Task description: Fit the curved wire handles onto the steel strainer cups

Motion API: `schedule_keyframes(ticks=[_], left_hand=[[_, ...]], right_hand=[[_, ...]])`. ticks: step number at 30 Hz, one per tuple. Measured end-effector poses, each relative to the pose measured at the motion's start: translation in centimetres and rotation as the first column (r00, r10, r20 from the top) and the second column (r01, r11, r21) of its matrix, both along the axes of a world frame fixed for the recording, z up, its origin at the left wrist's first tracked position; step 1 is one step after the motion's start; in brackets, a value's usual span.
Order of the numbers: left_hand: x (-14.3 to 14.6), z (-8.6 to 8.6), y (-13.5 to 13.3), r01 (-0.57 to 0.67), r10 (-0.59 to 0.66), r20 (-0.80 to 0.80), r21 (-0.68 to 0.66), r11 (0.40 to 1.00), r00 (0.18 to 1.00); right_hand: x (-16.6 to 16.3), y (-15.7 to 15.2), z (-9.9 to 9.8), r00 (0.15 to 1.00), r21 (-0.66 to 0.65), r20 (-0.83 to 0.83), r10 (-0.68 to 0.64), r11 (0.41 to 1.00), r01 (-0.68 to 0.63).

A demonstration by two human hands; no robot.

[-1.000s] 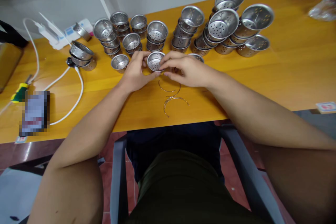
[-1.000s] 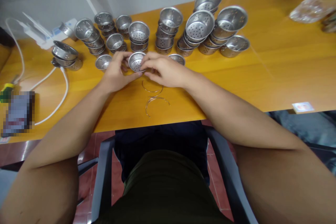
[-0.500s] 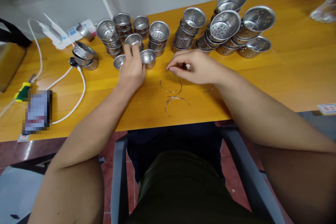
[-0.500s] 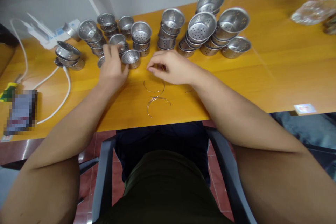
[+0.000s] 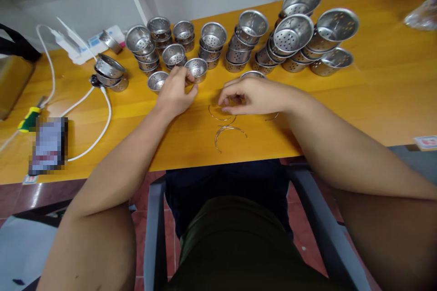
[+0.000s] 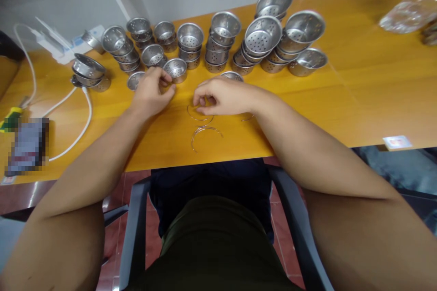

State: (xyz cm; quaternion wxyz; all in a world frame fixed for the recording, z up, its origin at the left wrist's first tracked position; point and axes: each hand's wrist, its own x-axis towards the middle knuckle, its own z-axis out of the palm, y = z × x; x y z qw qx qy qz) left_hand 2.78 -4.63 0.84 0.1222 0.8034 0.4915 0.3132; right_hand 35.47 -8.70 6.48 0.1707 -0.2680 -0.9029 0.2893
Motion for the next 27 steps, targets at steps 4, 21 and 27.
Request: schedule_keyframes(ticks=[4, 21, 27], left_hand=[[0.5, 0.8, -1.4, 0.035, -0.035, -0.002, 0.008, 0.999, 0.999], [1.4, 2.6, -3.6, 0.361, -0.374, -0.144, -0.109, 0.926, 0.916], [1.4, 2.7, -3.8, 0.444, -0.465, -0.123, -0.163, 0.881, 0.877]], right_hand=[[-0.2, -0.3, 0.0, 1.000, -0.026, 0.016, 0.015, 1.000, -0.014], [-1.3, -1.7, 0.9, 0.909, 0.113, 0.403, -0.111, 0.991, 0.071], [3.0, -0.1, 1.5, 0.928, 0.331, -0.011, -0.374, 0.874, 0.356]])
